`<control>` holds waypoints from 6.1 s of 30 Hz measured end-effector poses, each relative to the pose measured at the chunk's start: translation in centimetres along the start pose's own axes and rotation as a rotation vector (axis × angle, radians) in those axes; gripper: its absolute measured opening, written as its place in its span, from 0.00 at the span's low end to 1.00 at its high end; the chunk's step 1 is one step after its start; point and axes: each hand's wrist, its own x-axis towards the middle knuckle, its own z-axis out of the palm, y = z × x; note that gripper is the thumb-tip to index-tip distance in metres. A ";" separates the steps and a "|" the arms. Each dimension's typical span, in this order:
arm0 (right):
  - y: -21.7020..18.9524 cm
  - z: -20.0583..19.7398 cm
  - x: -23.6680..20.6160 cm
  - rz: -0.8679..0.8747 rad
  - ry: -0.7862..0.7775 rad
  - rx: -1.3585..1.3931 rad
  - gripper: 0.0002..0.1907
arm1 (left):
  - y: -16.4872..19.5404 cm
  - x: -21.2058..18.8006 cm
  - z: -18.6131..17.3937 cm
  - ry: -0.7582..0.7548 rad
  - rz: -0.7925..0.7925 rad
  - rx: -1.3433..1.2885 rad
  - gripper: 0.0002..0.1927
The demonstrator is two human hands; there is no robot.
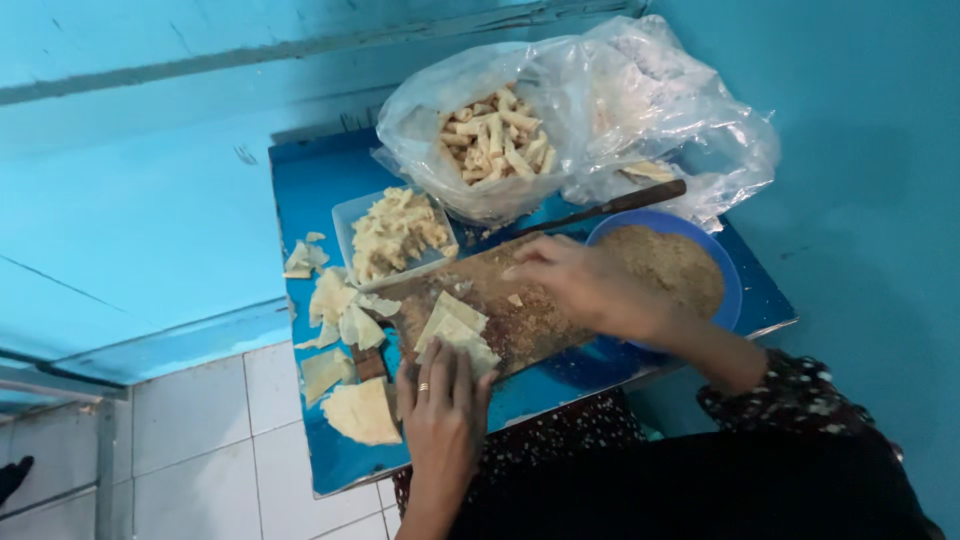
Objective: The person picks up flat white cracker pieces one at a time from a pile on the table, folds each piece in half by hand on a wooden board, and sets the folded piece aside, working through a batch with a bowl of brown powder and plastic bags of crackers nearby.
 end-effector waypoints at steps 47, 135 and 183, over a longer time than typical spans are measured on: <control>-7.0 8.0 -2.0 0.071 0.335 0.347 0.11 | 0.1 0.0 -3.2 -0.070 -0.382 0.096 0.07; -6.5 8.5 0.3 0.007 0.221 -0.067 0.07 | -4.5 4.2 -1.3 -0.275 -0.172 -0.130 0.08; -5.8 9.2 3.2 0.146 0.205 -0.143 0.09 | -2.1 1.5 -1.5 -0.105 -0.263 0.125 0.08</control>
